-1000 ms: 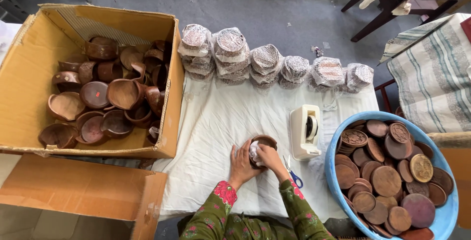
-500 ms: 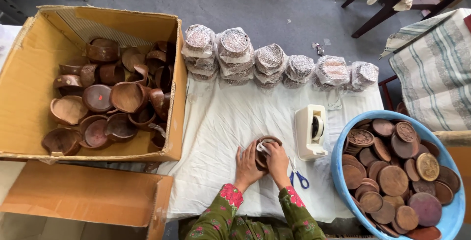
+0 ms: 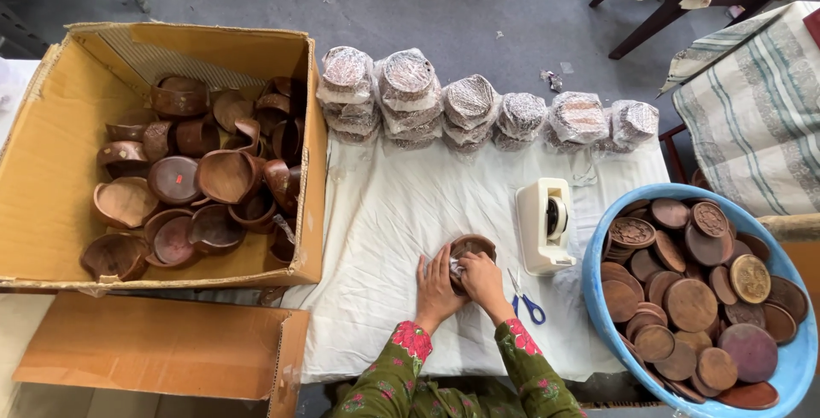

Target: The person sits on the floor and cleans small wooden bowls and round wooden discs using a white cloth. They wipe the inside and outside of the bowls and both sides of the discs, then place the cleaned items into a blue basin.

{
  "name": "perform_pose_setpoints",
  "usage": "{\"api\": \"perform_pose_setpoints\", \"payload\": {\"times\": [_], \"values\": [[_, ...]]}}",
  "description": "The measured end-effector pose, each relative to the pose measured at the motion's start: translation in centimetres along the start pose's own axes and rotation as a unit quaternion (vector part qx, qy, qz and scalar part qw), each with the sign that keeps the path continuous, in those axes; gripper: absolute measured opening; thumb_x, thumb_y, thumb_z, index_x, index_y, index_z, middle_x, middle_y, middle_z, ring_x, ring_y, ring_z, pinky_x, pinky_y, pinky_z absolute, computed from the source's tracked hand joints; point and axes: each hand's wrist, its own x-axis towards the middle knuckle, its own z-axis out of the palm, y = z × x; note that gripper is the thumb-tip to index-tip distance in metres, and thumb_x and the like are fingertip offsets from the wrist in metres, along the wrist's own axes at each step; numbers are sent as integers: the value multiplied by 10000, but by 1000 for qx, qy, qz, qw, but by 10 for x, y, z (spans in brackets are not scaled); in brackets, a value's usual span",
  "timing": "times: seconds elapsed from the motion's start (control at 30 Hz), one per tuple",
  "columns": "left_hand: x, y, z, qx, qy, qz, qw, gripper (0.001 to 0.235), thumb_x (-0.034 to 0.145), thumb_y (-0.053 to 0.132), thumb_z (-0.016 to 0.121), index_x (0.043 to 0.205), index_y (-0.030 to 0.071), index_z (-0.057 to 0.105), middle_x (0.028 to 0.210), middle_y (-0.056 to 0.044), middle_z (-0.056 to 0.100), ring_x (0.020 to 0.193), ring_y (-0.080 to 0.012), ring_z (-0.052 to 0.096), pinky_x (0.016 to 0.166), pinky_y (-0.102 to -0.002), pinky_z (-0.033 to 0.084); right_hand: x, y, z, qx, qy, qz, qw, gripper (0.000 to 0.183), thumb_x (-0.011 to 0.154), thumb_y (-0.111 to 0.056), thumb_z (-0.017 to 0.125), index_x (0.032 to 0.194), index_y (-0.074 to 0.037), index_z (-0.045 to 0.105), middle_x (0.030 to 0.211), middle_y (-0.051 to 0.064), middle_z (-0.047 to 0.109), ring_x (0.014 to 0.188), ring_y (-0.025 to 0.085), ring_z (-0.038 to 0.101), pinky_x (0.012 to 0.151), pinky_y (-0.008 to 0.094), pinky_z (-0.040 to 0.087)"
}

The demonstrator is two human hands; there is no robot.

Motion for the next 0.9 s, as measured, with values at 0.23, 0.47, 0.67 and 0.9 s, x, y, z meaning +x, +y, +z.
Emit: {"api": "perform_pose_setpoints", "payload": {"times": [0.23, 0.47, 0.67, 0.9], "values": [[2, 5, -7, 18, -8, 14, 1000, 1290, 622, 625, 896, 1569, 17, 266, 1566, -127, 445, 1390, -252, 468, 1220, -561, 164, 4, 47, 18, 90, -68, 26, 993, 280, 842, -126, 577, 1016, -122, 797, 834, 163, 722, 769, 360, 678, 708, 487, 537], [1, 2, 0, 19, 9, -8, 1000, 1315, 565, 606, 920, 1559, 26, 285, 1538, -124, 475, 1404, -253, 464, 1214, -552, 211, -47, 78, -77, 545, -87, 81, 830, 250, 895, -129, 491, 909, -20, 716, 698, -3, 612, 576, 78, 508, 488, 255, 372], [-2, 2, 0, 32, 29, -3, 999, 1291, 571, 595, 919, 1556, 26, 309, 1522, -149, 491, 1398, -283, 470, 1186, -542, 275, -118, 164, -193, 441, 90, 93, 888, 311, 857, -89, 477, 982, -1, 748, 874, 50, 730, 731, 107, 633, 621, 244, 491], [3, 8, -4, 61, 25, -21, 998, 1277, 572, 615, 913, 1545, 39, 320, 1496, -134, 506, 1359, -280, 498, 1180, -530, 294, -151, 310, -265, -193, 291, 228, 909, 183, 1075, -193, 563, 1126, -133, 728, 950, 124, 693, 871, 323, 673, 797, 467, 537]]}}
